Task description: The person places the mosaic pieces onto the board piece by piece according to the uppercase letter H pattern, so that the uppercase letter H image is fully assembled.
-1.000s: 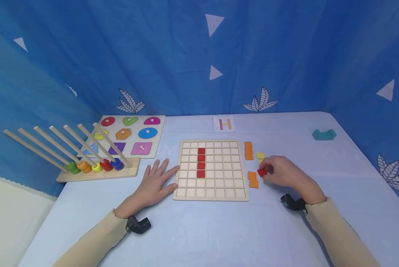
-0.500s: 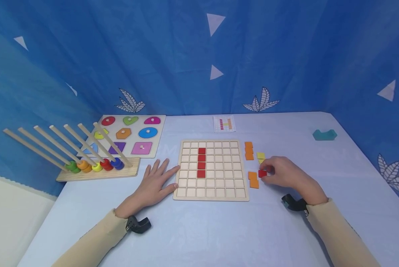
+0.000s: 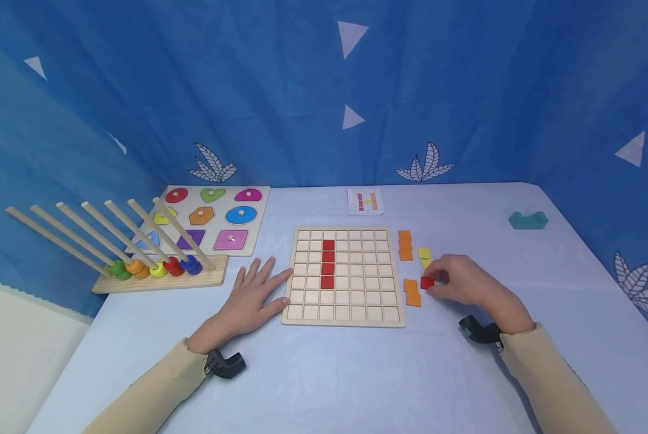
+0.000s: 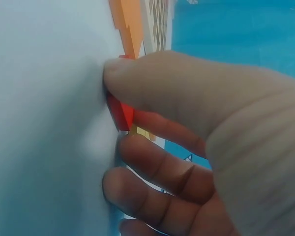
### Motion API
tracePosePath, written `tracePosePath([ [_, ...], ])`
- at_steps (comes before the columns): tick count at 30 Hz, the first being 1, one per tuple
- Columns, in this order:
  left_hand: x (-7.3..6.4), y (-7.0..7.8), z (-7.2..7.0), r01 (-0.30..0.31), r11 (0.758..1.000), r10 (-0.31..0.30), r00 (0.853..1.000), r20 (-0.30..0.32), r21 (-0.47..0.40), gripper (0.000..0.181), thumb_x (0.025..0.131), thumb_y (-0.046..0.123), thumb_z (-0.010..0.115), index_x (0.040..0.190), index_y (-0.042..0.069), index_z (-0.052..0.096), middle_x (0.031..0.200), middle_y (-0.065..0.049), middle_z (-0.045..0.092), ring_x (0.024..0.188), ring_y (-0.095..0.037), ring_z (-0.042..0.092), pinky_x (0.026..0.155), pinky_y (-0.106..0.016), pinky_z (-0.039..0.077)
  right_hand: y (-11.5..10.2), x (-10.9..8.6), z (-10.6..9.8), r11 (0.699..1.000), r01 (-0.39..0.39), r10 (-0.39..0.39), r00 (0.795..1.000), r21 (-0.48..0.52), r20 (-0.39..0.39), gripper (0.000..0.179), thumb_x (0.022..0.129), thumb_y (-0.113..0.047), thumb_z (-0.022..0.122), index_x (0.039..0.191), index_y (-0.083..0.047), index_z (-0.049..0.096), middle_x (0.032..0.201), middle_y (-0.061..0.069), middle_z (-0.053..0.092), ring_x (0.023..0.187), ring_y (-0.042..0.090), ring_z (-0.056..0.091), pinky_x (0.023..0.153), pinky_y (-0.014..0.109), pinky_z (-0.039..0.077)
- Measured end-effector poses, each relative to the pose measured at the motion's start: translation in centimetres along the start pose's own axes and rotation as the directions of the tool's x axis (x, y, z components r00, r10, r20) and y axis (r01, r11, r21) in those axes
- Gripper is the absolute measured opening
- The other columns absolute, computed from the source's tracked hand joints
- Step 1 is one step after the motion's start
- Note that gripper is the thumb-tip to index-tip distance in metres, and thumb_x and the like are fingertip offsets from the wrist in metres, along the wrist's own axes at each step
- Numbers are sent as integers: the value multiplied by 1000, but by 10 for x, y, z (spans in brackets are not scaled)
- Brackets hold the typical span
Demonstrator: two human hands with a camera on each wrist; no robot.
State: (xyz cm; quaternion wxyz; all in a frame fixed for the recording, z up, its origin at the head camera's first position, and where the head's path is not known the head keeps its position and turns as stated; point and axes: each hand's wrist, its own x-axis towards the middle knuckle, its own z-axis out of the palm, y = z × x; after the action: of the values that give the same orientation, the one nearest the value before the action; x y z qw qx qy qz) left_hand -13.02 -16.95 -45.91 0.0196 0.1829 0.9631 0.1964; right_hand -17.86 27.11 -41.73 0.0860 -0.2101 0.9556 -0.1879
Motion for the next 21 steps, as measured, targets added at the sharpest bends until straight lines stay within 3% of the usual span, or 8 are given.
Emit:
tracePosePath([
  [21, 1, 0, 1, -1, 1000, 1, 1000, -1, -3, 61, 99, 48, 58, 154, 26, 47, 167, -21, 27, 156, -52, 12, 120, -75, 9, -3, 2, 0, 999, -49, 49, 999, 1, -12, 31, 76, -14, 87, 102, -3, 76, 84, 0, 66, 75, 13, 52, 61, 19, 47],
])
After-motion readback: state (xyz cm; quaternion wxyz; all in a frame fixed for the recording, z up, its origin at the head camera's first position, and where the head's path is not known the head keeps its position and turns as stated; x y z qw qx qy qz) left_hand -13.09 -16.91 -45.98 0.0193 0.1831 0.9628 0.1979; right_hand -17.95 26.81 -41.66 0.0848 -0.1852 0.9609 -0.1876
